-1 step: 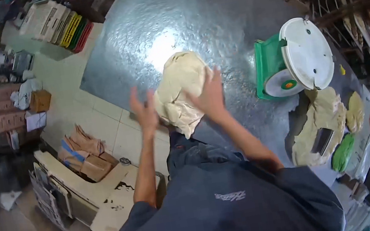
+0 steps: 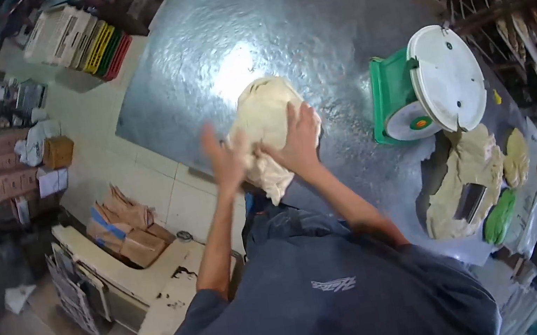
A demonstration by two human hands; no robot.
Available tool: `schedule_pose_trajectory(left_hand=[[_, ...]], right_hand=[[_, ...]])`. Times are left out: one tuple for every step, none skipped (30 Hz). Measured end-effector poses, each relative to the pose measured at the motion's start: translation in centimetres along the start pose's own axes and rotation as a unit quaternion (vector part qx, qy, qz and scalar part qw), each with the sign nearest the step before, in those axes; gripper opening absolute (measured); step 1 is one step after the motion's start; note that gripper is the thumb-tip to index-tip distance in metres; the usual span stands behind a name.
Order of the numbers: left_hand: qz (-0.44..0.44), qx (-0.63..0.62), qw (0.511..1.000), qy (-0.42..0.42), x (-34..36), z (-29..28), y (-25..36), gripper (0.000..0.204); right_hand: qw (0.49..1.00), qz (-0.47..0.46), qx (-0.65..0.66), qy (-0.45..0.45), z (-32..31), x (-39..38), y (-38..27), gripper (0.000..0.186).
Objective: The person cuts dough with a bench scraper, weighs it on a scale, and shapes it into large balls by hand on a metal tray.
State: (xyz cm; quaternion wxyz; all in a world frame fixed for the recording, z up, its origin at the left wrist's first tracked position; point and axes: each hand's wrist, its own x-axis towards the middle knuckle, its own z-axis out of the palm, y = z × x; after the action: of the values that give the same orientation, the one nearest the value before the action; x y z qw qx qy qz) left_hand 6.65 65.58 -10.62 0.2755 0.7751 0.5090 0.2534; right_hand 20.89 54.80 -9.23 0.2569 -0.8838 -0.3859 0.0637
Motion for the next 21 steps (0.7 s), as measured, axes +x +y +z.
schedule_pose_trajectory(left_hand=[[0.064,0.115,0.991,-0.029,0.5,2.5,0.5,0.082],[0.088,0.037,0.994,-0.059,1.5,3.3,1.3,0.084],[0.112,-0.045,0.989,-0.085,2.7,4.3,1.9,0.086],[0.125,-0.047,0.987,-0.085,4.3,5.0,2.4,0.086],[0.095,-0.076,0.987,-0.105,5.8,5.9,2.3,0.081],[0.067,-0.105,0.984,-0.124,7.7,6.3,2.3,0.077],[0.088,-0.119,0.98,-0.131,9.1,7.1,2.6,0.077],[-0.015,-0.223,0.948,-0.228,10.3,7.5,3.2,0.073],[-0.114,-0.315,0.884,-0.325,11.2,7.7,4.0,0.069],[-0.218,-0.263,0.839,-0.424,11.4,7.1,4.6,0.059],[-0.165,-0.297,0.824,-0.453,10.8,7.5,4.0,0.053],[-0.148,-0.408,0.773,-0.463,9.6,8.6,2.1,0.049],[-0.169,-0.532,0.667,-0.493,8.8,8.7,0.4,0.05],[-0.221,-0.567,0.579,-0.543,8.7,3.6,7.2,0.051],[-0.204,-0.563,0.574,-0.558,9.7,0.4,10.2,0.051],[-0.136,-0.531,0.616,-0.566,10.6,-1.8,12.3,0.052],[-0.068,-0.497,0.657,-0.562,11.3,-2.9,13.7,0.053],[-0.012,-0.512,0.644,-0.568,11.8,-3.4,14.5,0.057],[0.11,-0.513,0.646,-0.555,12.2,-4.6,16.6,0.065],[0.189,-0.472,0.691,-0.514,11.2,-4.3,15.8,0.069],[0.264,-0.425,0.73,-0.465,9.7,-3.6,13.5,0.073]], right_hand=[[1.0,0.002,0.001,-0.016,1.3,0.6,-0.3,0.11],[0.998,-0.017,-0.055,-0.005,1.1,1.9,0.0,0.109],[0.998,-0.01,-0.056,0.003,1.1,3.4,1.1,0.109],[0.998,0.002,0.018,-0.061,0.8,5.3,2.0,0.11],[0.989,0.019,0.091,-0.118,0.5,7.1,2.0,0.11],[0.993,0.021,0.059,-0.103,-0.2,9.5,1.7,0.103],[0.995,0.031,0.05,-0.08,-0.8,10.7,2.2,0.103],[0.989,0.063,0.064,-0.121,-1.2,11.5,2.9,0.097],[0.98,0.095,0.079,-0.157,-1.7,12.2,3.6,0.091],[0.975,0.125,0.078,-0.169,-0.9,10.9,4.9,0.082],[0.975,0.096,0.155,-0.124,-0.8,9.0,5.5,0.077],[0.984,0.066,0.127,-0.102,-0.8,7.4,5.6,0.073],[0.961,0.079,0.181,-0.192,-5.9,7.6,1.4,0.079],[0.958,0.098,0.228,-0.145,-10.4,6.5,-0.2,0.075],[0.962,0.1,0.223,-0.122,-14.0,6.2,-2.5,0.075],[0.976,0.053,0.199,-0.071,-17.7,6.3,-4.2,0.074],[0.984,0.002,0.173,-0.026,-19.8,6.2,-4.9,0.073],[0.985,0.006,0.17,-0.016,-20.5,5.2,-5.1,0.073],[0.989,-0.064,0.092,0.098,-21.2,4.5,-5.1,0.069],[0.969,-0.134,0.011,0.205,-21.5,3.8,-4.9,0.065],[0.961,-0.16,0.008,0.224,-20.0,1.9,-3.9,0.062]])
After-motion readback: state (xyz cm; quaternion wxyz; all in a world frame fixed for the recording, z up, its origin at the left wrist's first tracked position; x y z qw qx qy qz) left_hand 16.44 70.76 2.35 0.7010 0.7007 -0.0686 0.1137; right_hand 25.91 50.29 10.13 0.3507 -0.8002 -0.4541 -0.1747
